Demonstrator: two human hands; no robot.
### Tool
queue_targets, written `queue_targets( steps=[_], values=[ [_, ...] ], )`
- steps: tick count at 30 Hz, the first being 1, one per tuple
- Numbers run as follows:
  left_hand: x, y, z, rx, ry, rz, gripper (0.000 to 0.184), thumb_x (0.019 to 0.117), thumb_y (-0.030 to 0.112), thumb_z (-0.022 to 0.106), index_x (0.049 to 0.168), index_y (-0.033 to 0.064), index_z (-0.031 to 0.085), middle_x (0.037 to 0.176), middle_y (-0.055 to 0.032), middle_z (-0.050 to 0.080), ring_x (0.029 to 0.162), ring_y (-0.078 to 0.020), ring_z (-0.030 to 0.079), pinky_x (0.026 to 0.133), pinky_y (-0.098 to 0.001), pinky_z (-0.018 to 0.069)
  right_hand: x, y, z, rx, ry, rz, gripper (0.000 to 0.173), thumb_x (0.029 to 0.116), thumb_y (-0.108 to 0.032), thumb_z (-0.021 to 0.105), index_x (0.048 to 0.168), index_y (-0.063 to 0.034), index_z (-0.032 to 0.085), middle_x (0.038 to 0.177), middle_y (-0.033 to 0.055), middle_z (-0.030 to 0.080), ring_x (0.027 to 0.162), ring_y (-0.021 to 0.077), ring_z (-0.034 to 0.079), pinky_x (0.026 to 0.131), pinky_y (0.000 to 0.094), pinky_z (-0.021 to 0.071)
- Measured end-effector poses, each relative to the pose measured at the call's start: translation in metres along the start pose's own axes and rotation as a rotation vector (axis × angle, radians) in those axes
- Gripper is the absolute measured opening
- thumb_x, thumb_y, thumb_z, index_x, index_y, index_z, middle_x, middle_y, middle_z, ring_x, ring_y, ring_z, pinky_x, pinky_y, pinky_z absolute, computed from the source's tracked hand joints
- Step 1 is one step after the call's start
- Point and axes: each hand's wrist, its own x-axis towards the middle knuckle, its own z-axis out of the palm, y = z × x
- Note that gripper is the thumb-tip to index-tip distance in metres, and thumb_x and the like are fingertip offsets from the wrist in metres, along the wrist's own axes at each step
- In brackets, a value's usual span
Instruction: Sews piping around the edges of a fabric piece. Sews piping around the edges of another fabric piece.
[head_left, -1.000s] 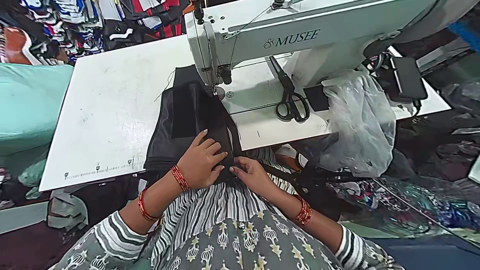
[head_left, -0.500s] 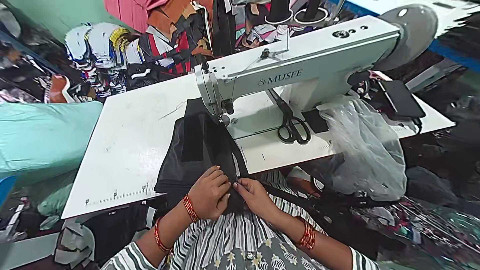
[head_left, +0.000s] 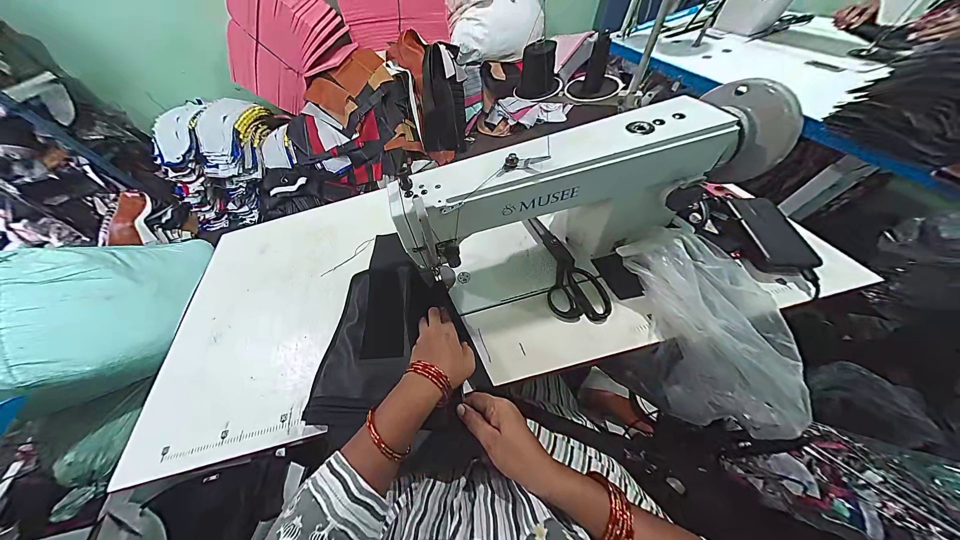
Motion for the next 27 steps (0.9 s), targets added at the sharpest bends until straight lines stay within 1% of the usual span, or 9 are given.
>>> queue_targets(
  steps=[2,4,6,8,11,14,17,22,27],
  values=[
    [0.001,-0.003,-0.001,-0.035,-0.015,-0.003,0.081,0.0944,0.025,0.063,0.159,-0.0050,0.024,0.165,-0.0261,0.020,0.143,-0.0438,0.040,0.112,-0.0502,0.0439,0.001,-0.004,-0.002,-0.039,-0.029,0.008,0.026,0.1054,-0.022,0.053,0.096,-0.0033,0.067,0.072,0.0003,0.054,0.063,0.0073,0.049,0.062,0.0272,0.0417],
    [0.005,-0.006,-0.005,-0.067,-0.030,0.004,0.077,0.0949,0.019,0.061,0.159,-0.0049,0.026,0.164,-0.0267,0.023,0.133,-0.0396,0.053,0.107,-0.0471,0.0489,0.003,-0.011,-0.005,-0.082,-0.072,0.020,0.026,0.1051,-0.023,0.052,0.095,-0.0041,0.066,0.071,0.0006,0.052,0.062,0.0090,0.048,0.061,0.0288,0.0411],
    [0.011,-0.009,-0.010,-0.107,-0.032,0.010,0.070,0.0990,0.015,0.056,0.159,-0.0049,0.026,0.161,-0.0281,0.030,0.135,-0.0370,0.053,0.111,-0.0453,0.0465,0.005,-0.020,-0.010,-0.138,-0.127,0.030,0.026,0.1057,-0.024,0.051,0.094,-0.0048,0.064,0.069,0.0003,0.050,0.058,0.0091,0.047,0.058,0.0285,0.0421],
    [0.015,-0.013,-0.012,-0.122,-0.027,0.035,0.059,0.1014,0.013,0.053,0.154,-0.0072,0.036,0.154,-0.0289,0.042,0.139,-0.0365,0.050,0.115,-0.0459,0.0416,0.008,-0.029,-0.017,-0.208,-0.206,0.049,0.028,0.1069,-0.025,0.050,0.093,-0.0043,0.062,0.069,0.0015,0.049,0.058,0.0109,0.047,0.058,0.0303,0.0420],
    [0.018,-0.021,-0.014,-0.149,-0.029,0.100,0.043,0.1024,0.010,0.051,0.141,-0.0086,0.053,0.140,-0.0277,0.056,0.134,-0.0359,0.054,0.114,-0.0465,0.0412,0.021,-0.051,-0.039,-0.310,-0.363,0.118,0.034,0.1099,-0.027,0.048,0.106,0.0017,0.065,0.081,0.0095,0.066,0.067,0.0164,0.064,0.068,0.0357,0.0540],
    [0.019,-0.034,-0.013,-0.227,-0.023,0.157,0.042,0.1023,0.010,0.052,0.141,-0.0080,0.055,0.137,-0.0280,0.058,0.132,-0.0359,0.055,0.114,-0.0461,0.0402,0.050,-0.062,-0.054,-0.464,-0.116,0.081,0.033,0.1077,-0.025,0.052,0.121,0.0008,0.068,0.106,0.0168,0.072,0.096,0.0282,0.071,0.091,0.0479,0.0547],
    [0.020,-0.040,-0.011,-0.290,-0.001,0.181,0.046,0.1018,0.010,0.053,0.145,-0.0052,0.052,0.140,-0.0260,0.057,0.133,-0.0338,0.054,0.115,-0.0439,0.0392,0.094,-0.058,-0.052,-0.564,0.177,0.013,0.039,0.1048,-0.017,0.055,0.140,0.0002,0.057,0.128,0.0201,0.066,0.118,0.0330,0.064,0.103,0.0480,0.0484],
    [0.019,-0.047,-0.008,-0.375,0.025,0.212,0.045,0.1009,0.008,0.053,0.143,-0.0056,0.054,0.136,-0.0258,0.060,0.131,-0.0334,0.056,0.114,-0.0440,0.0394,0.121,-0.068,-0.032,-0.608,0.217,0.075,0.045,0.1051,-0.012,0.051,0.150,-0.0033,0.049,0.128,0.0166,0.065,0.121,0.0306,0.061,0.105,0.0469,0.0461],
    [0.018,-0.049,-0.004,-0.412,0.044,0.235,0.053,0.1005,0.008,0.054,0.151,-0.0045,0.045,0.141,-0.0262,0.057,0.134,-0.0338,0.053,0.116,-0.0422,0.0374,0.115,-0.064,-0.031,-0.462,0.303,0.075,0.035,0.1028,-0.008,0.053,0.136,0.0005,0.061,0.116,0.0177,0.069,0.103,0.0263,0.067,0.094,0.0416,0.0514]
  ],
)
